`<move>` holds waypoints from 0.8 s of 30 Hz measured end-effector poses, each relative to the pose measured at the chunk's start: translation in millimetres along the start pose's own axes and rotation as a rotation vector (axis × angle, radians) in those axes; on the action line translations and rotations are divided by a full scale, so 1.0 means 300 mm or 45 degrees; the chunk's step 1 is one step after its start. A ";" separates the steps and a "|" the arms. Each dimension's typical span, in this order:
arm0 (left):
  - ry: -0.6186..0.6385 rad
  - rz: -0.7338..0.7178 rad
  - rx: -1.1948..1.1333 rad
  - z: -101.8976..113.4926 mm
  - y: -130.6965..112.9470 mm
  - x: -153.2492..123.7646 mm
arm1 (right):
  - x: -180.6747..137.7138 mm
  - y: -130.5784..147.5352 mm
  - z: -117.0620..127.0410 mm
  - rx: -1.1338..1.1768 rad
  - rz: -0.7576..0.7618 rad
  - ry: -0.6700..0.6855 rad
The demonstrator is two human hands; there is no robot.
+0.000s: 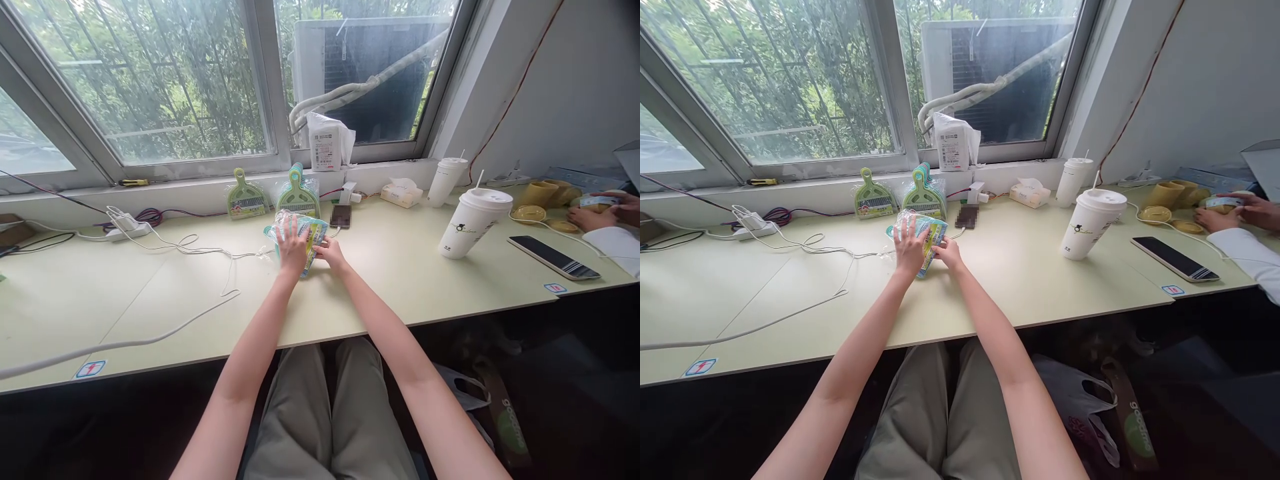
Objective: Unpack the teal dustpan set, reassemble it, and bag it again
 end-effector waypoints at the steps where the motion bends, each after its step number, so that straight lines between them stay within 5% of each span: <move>1: -0.021 0.024 -0.015 0.002 0.003 0.000 | -0.001 0.002 -0.003 0.000 0.008 0.012; 15: -0.114 -0.060 -0.337 -0.001 -0.002 0.006 | -0.001 0.007 0.004 0.107 0.029 -0.028; 22: 0.218 -0.291 -0.552 -0.077 -0.032 -0.001 | 0.012 0.005 0.044 0.161 0.004 -0.169; 24: 0.152 -0.290 -0.635 -0.074 -0.038 -0.004 | 0.015 0.004 0.064 0.202 0.004 -0.234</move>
Point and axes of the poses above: each hand's wrist, its own x-axis towards the middle knuckle, its own z-axis out of the back of the hand, y = z × x, the point moved 5 cm from there along x, towards the middle knuckle, and after that the axes turned 13 degrees about -x, right-handed, at the moved point
